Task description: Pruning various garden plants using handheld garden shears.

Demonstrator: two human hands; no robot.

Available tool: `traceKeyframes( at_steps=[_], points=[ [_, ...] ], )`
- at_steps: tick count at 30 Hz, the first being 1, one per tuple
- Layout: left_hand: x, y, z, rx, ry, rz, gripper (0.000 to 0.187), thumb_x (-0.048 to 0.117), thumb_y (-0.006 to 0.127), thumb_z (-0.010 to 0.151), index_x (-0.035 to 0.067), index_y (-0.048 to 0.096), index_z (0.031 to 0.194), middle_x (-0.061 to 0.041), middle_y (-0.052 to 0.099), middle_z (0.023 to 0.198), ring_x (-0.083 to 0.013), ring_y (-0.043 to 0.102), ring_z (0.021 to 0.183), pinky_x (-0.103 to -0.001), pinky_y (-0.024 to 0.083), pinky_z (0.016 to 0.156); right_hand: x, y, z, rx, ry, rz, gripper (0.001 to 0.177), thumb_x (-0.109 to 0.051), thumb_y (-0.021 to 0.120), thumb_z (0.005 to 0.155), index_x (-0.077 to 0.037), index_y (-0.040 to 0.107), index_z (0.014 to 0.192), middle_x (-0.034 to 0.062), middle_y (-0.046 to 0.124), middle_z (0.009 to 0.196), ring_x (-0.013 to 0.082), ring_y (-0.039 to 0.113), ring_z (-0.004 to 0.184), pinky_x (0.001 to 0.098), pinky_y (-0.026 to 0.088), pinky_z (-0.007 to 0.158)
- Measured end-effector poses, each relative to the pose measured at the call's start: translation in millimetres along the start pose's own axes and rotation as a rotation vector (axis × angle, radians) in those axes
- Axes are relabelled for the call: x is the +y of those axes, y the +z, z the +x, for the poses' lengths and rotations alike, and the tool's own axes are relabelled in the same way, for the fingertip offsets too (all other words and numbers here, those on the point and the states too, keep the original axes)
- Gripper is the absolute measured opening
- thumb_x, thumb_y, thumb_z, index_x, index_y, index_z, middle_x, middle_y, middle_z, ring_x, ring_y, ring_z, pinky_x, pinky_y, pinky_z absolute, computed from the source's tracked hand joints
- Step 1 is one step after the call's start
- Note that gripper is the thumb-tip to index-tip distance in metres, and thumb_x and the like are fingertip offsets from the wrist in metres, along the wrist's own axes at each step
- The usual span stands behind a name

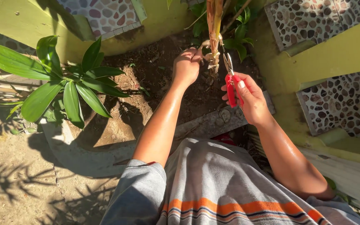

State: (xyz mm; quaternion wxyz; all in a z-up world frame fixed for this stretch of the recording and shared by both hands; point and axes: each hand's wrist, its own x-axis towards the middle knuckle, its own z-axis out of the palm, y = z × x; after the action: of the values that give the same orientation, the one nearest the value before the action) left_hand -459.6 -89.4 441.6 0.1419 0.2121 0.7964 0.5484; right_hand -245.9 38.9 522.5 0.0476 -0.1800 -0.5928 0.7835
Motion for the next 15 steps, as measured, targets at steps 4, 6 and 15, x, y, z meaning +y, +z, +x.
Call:
traceKeyframes(
  at_steps=[4,6,15],
  points=[
    [-39.6,0.6,-24.6,-0.155,-0.17,0.111,0.017,0.02,0.063,0.101,0.009,0.076,0.101,-0.007,0.076,0.09,-0.0165,0.068,0.076,-0.032,0.053,0.073,2.9,7.5,-9.4,0.051,-0.009,0.004,0.043,-0.035,0.046,0.111,-0.006,0.05,0.144,0.0134,0.068,0.119,0.0212,0.068,0.095,0.0344,0.055,0.079],
    [-29.4,-6.0,-30.6,-0.234,-0.184,0.043,0.033,0.021,0.073,0.094,0.014,0.06,0.123,-0.004,0.071,0.109,-0.0139,0.07,0.079,-0.03,0.056,0.075,5.9,9.2,-10.9,0.08,-0.019,0.023,0.044,-0.035,0.046,0.111,-0.007,0.049,0.145,0.0126,0.069,0.12,0.0204,0.069,0.095,0.0335,0.054,0.077],
    [30.7,10.6,-32.9,0.098,0.204,-0.228,0.011,0.016,0.072,0.102,0.005,0.075,0.103,-0.004,0.077,0.093,-0.0113,0.068,0.08,-0.028,0.056,0.073,17.5,26.9,-21.6,0.214,-0.028,0.054,0.042,-0.039,0.045,0.111,-0.01,0.051,0.14,0.0112,0.069,0.118,0.0196,0.069,0.093,0.0324,0.054,0.075]
  ],
)
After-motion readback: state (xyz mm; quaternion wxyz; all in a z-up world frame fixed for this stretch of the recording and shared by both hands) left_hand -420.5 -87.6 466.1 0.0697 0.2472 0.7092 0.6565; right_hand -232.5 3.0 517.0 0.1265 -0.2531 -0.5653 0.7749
